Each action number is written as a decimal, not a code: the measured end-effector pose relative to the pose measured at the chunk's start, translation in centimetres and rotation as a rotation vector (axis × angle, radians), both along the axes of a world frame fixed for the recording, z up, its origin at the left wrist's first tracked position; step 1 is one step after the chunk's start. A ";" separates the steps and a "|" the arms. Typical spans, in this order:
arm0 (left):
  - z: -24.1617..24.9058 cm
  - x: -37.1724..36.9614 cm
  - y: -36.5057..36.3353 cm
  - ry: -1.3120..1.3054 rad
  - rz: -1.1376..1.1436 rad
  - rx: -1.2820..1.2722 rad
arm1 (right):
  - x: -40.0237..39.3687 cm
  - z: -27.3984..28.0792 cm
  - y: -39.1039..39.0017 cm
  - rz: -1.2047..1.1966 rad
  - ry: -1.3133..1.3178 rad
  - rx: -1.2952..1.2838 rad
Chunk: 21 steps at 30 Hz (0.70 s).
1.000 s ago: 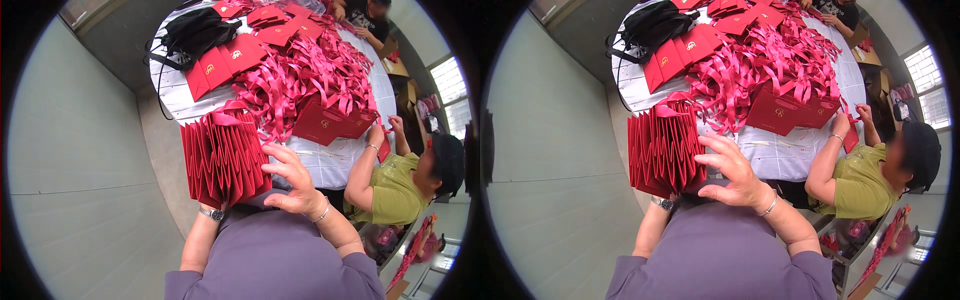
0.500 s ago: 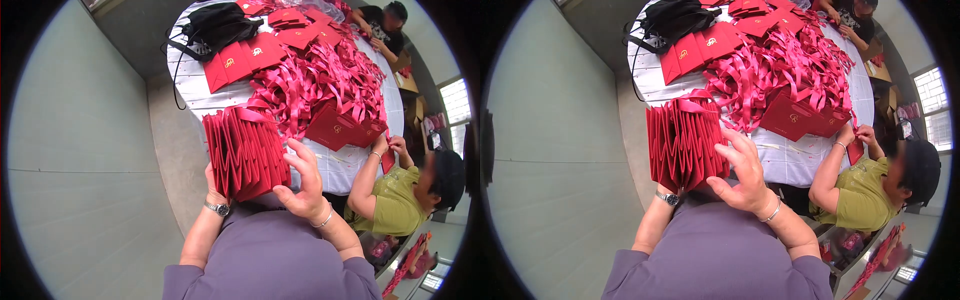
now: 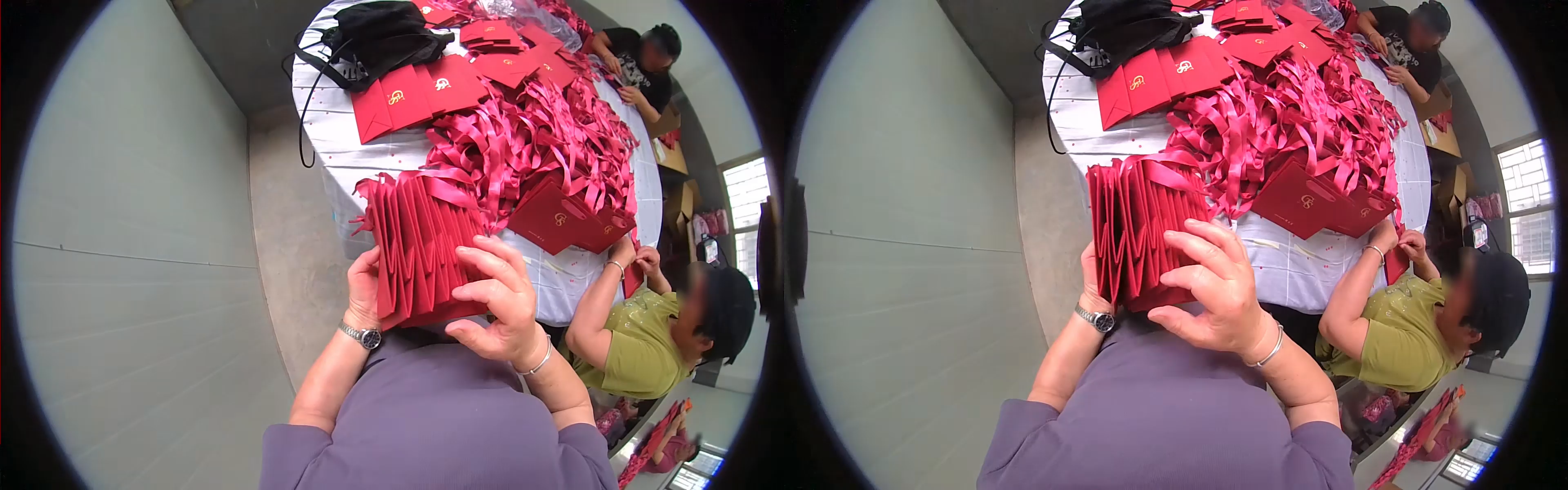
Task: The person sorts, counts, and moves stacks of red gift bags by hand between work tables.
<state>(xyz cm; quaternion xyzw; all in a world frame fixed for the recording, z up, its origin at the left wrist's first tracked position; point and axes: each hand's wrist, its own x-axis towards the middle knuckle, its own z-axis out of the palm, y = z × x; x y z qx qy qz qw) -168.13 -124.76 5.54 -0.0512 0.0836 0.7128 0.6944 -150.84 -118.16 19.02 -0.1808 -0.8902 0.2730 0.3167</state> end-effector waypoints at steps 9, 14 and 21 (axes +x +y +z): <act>-0.8 -0.1 0.1 0.055 -0.014 -0.204 | 0.1 0.9 0.1 -0.135 -0.024 -0.029; 1.7 -1.1 0.9 0.788 0.189 -0.027 | 1.5 -0.7 3.0 -0.083 -0.113 -0.762; 3.8 -1.0 2.4 1.290 -0.025 0.128 | 4.4 -7.2 3.4 -0.195 0.099 -0.088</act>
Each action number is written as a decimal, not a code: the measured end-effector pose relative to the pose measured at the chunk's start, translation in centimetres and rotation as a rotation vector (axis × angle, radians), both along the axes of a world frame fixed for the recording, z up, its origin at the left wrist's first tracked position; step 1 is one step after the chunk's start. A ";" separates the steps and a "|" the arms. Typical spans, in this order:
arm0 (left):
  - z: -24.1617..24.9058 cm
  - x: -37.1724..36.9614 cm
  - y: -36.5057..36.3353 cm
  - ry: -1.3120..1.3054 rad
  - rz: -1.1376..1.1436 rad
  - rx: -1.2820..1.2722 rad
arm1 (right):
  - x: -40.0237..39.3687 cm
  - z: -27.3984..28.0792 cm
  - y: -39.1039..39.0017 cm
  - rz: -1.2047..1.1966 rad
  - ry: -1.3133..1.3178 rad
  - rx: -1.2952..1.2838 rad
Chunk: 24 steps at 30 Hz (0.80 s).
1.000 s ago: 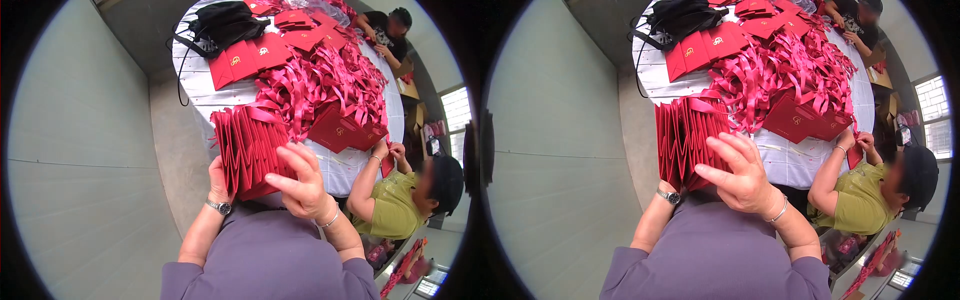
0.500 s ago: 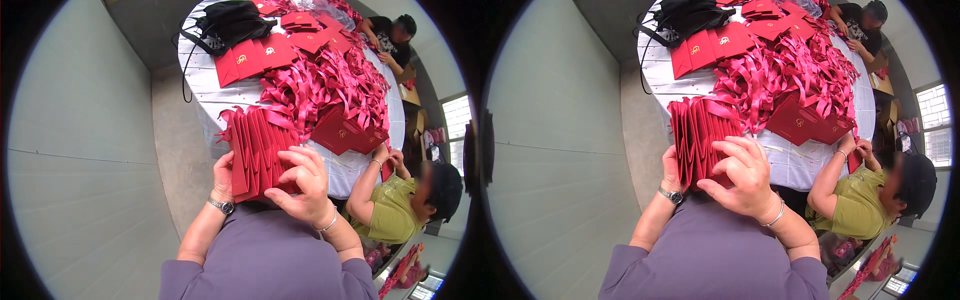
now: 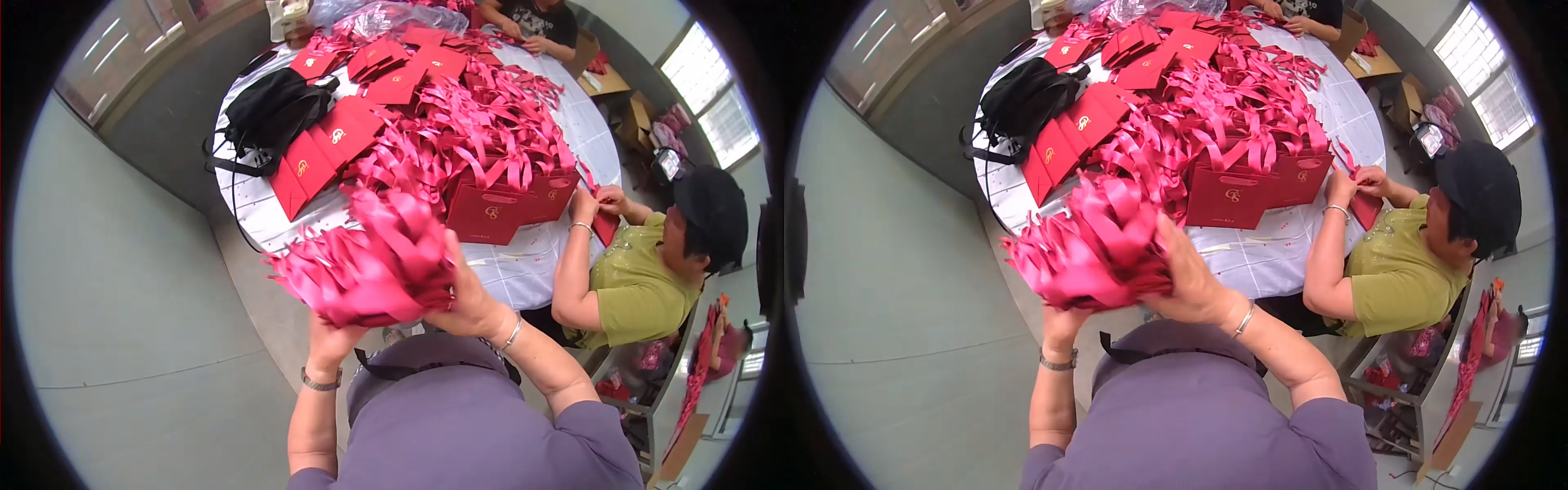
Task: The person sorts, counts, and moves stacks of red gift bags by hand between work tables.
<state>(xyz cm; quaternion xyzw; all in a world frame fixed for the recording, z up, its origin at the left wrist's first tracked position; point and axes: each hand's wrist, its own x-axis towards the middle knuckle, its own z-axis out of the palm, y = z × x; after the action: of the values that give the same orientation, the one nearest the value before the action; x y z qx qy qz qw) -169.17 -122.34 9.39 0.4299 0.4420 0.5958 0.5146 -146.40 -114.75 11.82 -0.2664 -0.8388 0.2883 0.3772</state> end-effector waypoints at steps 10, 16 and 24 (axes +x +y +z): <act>-4.6 2.8 5.3 0.618 -0.160 0.169 | 5.8 0.4 1.7 -0.156 -0.346 -0.201; -4.6 3.5 5.2 0.480 -0.184 0.161 | 2.1 9.8 1.3 -0.263 -0.198 0.305; -3.9 4.1 5.8 0.208 -0.271 0.175 | -2.2 5.0 2.8 -0.108 -0.678 0.269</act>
<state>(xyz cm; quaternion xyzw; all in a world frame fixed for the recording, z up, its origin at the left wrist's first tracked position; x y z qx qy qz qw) -165.08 -116.53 5.53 0.5879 0.3775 0.5096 0.5022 -148.59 -111.91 16.77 -0.3388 -0.9313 0.0502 0.1242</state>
